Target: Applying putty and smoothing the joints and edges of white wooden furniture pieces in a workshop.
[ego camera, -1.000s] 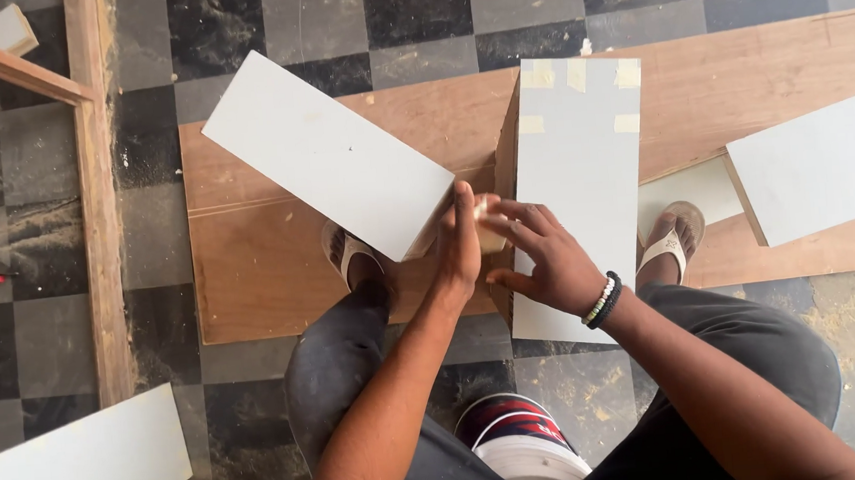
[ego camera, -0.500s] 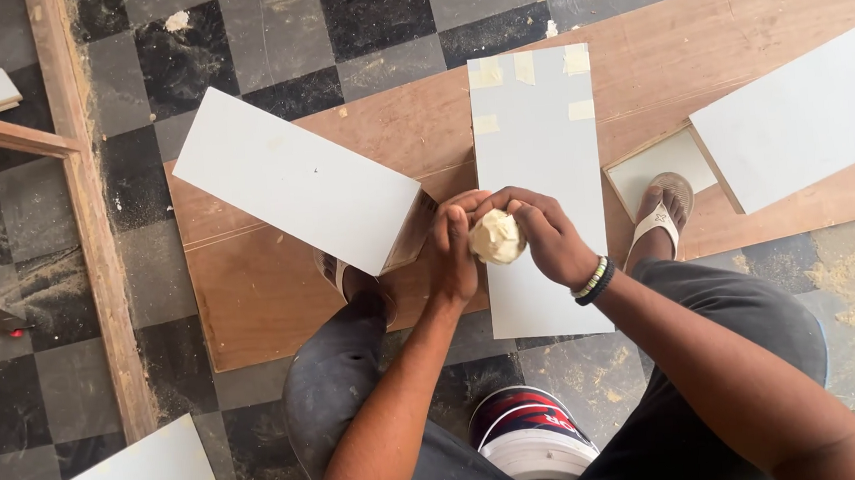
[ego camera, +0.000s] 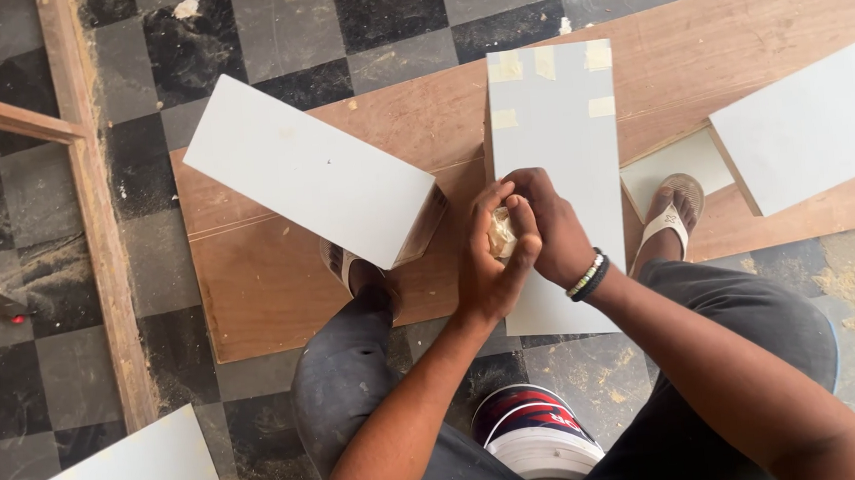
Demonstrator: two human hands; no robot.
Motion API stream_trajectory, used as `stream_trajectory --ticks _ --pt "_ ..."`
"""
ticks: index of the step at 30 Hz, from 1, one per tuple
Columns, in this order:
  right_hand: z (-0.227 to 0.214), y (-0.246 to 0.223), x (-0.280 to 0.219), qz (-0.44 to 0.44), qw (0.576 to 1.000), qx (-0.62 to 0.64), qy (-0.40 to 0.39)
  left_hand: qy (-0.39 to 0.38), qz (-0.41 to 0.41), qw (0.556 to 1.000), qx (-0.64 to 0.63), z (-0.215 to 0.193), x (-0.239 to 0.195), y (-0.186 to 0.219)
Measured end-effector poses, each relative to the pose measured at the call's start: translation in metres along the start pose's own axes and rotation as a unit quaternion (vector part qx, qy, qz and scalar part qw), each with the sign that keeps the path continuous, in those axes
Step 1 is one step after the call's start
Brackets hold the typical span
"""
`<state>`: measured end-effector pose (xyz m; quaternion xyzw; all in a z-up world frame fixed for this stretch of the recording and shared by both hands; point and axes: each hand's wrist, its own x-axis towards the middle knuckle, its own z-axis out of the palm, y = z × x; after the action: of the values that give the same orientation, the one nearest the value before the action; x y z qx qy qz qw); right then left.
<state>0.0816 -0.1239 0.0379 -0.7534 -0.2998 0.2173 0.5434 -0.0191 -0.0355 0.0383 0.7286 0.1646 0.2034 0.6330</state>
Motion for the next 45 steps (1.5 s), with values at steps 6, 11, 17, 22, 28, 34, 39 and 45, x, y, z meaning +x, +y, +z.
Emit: stream_trajectory --ticks 6,11,17,22,28,34,39,45 --pt "-0.012 -0.009 0.012 -0.001 0.993 -0.106 -0.053 0.037 -0.143 0.967 -0.206 0.003 0.002 -0.042" --pt "-0.059 0.018 0.038 0.054 0.993 -0.108 0.021 0.008 -0.187 0.946 -0.265 0.008 0.001 -0.049" --pt "-0.091 0.069 0.068 -0.06 0.934 -0.338 0.095 -0.033 -0.204 0.948 -0.242 0.007 -0.002 -0.044" --pt "-0.085 0.092 0.074 -0.07 0.949 -0.287 0.106 -0.055 -0.238 0.946 -0.215 0.006 0.0 -0.04" --pt "-0.092 0.105 0.079 -0.11 0.955 -0.257 0.097 -0.067 -0.245 0.949 -0.185 0.007 0.007 -0.034" --pt "-0.095 0.112 0.08 -0.103 0.968 -0.216 0.077 -0.078 -0.241 0.953 -0.165 0.006 0.003 -0.032" --pt "-0.093 0.106 0.078 -0.103 0.969 -0.209 0.084 -0.079 -0.238 0.955 -0.158 0.008 0.001 -0.032" --pt "-0.096 0.125 0.083 -0.093 0.969 -0.21 0.093 -0.083 -0.245 0.956 -0.139 0.008 0.001 -0.035"
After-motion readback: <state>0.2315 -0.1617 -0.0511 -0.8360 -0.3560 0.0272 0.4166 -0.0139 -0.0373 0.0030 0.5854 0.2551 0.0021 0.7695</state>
